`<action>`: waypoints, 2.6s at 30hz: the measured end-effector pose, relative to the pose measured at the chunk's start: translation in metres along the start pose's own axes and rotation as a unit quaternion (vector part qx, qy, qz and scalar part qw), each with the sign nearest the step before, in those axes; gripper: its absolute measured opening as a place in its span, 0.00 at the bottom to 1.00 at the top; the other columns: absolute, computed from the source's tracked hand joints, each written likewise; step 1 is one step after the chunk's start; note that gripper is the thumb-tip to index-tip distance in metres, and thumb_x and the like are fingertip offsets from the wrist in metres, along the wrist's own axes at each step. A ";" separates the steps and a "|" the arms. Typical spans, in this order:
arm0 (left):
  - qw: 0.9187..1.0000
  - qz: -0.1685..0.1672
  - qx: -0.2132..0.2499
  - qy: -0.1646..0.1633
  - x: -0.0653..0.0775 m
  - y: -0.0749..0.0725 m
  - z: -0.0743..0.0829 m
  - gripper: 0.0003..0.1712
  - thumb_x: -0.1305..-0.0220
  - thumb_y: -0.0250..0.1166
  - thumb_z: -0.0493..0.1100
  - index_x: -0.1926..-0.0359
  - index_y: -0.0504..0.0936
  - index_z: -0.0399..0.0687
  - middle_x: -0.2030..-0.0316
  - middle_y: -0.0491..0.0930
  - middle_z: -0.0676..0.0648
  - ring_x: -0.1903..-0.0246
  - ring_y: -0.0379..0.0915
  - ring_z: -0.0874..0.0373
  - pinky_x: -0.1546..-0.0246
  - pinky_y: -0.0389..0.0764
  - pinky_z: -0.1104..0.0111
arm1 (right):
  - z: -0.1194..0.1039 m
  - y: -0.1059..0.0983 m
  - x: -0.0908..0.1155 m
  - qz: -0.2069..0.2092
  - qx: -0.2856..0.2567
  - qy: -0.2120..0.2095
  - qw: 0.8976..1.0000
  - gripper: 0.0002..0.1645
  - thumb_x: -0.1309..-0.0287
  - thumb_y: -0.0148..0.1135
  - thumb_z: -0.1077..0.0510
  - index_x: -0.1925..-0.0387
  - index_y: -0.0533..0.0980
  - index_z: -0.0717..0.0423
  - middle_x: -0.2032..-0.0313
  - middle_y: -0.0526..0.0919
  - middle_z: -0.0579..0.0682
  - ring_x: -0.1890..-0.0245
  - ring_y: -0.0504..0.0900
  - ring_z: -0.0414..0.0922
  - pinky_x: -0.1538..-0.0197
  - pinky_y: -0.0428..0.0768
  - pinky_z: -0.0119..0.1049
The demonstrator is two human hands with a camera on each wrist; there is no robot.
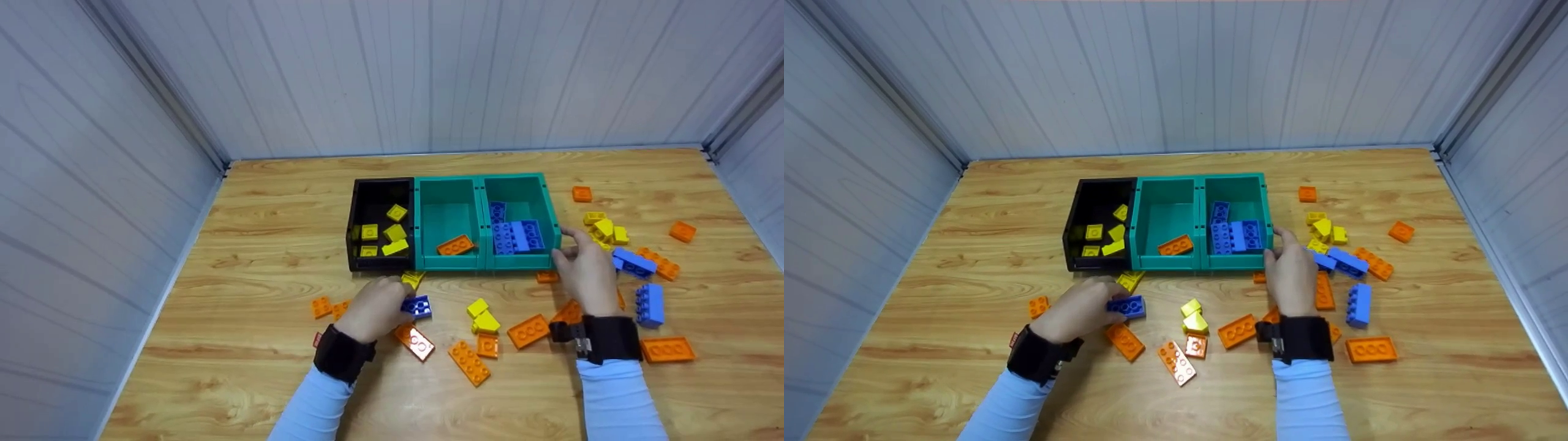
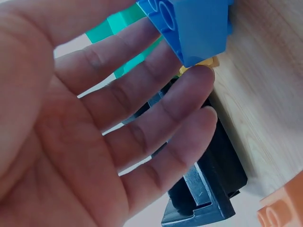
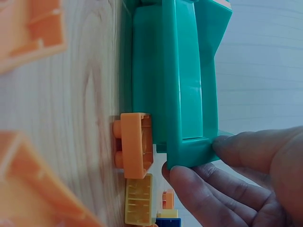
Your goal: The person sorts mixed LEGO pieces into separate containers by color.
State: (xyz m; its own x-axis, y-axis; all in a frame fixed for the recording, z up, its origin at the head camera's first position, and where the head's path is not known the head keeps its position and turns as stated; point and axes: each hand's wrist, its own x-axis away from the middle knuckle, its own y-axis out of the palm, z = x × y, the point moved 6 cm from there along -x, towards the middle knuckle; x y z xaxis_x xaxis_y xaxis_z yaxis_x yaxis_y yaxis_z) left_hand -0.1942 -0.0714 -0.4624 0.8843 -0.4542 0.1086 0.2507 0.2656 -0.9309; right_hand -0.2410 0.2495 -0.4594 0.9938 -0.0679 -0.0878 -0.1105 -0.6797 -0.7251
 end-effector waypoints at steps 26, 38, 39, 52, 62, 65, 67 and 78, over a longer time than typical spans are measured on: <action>0.991 0.039 0.014 0.126 -0.024 -0.020 0.062 0.18 0.40 0.73 0.47 0.51 0.86 0.44 0.58 0.83 0.48 0.56 0.77 0.55 0.49 0.78 0.66 | -0.003 0.001 -0.001 0.016 -0.012 -0.016 1.000 0.28 0.31 0.57 0.62 0.32 0.68 0.62 0.59 0.84 0.66 0.64 0.83 0.57 0.66 0.78 0.48; 0.989 0.045 -0.012 0.139 -0.120 -0.046 0.108 0.21 0.38 0.71 0.47 0.46 0.84 0.45 0.54 0.82 0.47 0.55 0.77 0.57 0.50 0.77 0.69 | 0.002 -0.003 -0.003 0.003 -0.014 0.012 1.000 0.28 0.30 0.57 0.61 0.31 0.66 0.61 0.57 0.84 0.65 0.63 0.83 0.57 0.64 0.79 0.48; 0.990 0.044 -0.010 0.130 -0.127 -0.046 0.110 0.21 0.38 0.71 0.48 0.46 0.84 0.45 0.53 0.82 0.47 0.54 0.76 0.57 0.51 0.77 0.69 | 0.002 -0.002 -0.004 0.001 -0.015 0.014 1.000 0.29 0.30 0.57 0.61 0.31 0.66 0.60 0.57 0.84 0.65 0.63 0.83 0.57 0.64 0.79 0.48; 0.994 0.043 -0.068 0.080 -0.173 -0.025 0.134 0.15 0.36 0.69 0.49 0.52 0.86 0.46 0.57 0.83 0.49 0.56 0.76 0.56 0.50 0.77 0.69 | 0.003 -0.002 -0.003 -0.001 -0.004 0.010 1.000 0.26 0.28 0.53 0.62 0.31 0.67 0.59 0.59 0.84 0.64 0.67 0.83 0.55 0.67 0.78 0.48; 0.994 0.034 -0.057 0.090 -0.168 -0.021 0.133 0.16 0.34 0.68 0.44 0.48 0.85 0.44 0.53 0.82 0.47 0.51 0.76 0.54 0.46 0.75 0.67 | 0.002 -0.004 -0.003 -0.002 0.019 0.011 1.000 0.24 0.24 0.45 0.62 0.31 0.67 0.58 0.77 0.76 0.55 0.85 0.68 0.47 0.79 0.64 0.40; 0.993 0.050 -0.036 0.100 -0.158 -0.032 0.127 0.17 0.34 0.68 0.44 0.47 0.85 0.43 0.52 0.82 0.47 0.51 0.76 0.54 0.46 0.75 0.67 | 0.002 -0.004 -0.004 -0.004 0.015 0.011 1.000 0.25 0.25 0.46 0.62 0.30 0.67 0.57 0.70 0.81 0.58 0.82 0.71 0.48 0.77 0.65 0.41; 0.993 0.063 -0.018 0.099 -0.150 -0.042 0.121 0.17 0.34 0.68 0.44 0.47 0.85 0.42 0.51 0.82 0.46 0.51 0.76 0.54 0.46 0.74 0.67 | 0.001 -0.004 -0.003 -0.007 0.013 0.009 1.000 0.25 0.25 0.46 0.61 0.29 0.66 0.56 0.66 0.82 0.59 0.80 0.73 0.48 0.76 0.66 0.41; 0.977 0.195 0.082 -0.003 -0.081 -0.106 0.041 0.18 0.34 0.67 0.42 0.46 0.83 0.41 0.50 0.81 0.43 0.49 0.75 0.49 0.47 0.76 0.61 | 0.003 -0.002 0.000 -0.023 0.005 0.023 0.999 0.28 0.25 0.49 0.56 0.28 0.64 0.55 0.59 0.83 0.60 0.72 0.80 0.50 0.72 0.72 0.44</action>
State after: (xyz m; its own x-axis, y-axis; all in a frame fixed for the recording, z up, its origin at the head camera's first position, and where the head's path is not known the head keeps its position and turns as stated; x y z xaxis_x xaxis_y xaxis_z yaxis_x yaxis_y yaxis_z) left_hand -0.2760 -0.0274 -0.3586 0.9273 -0.2864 -0.2411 -0.0470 0.5499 -0.8339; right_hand -0.2412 0.2525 -0.4601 0.9972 -0.0705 -0.0235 -0.0651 -0.6758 -0.7342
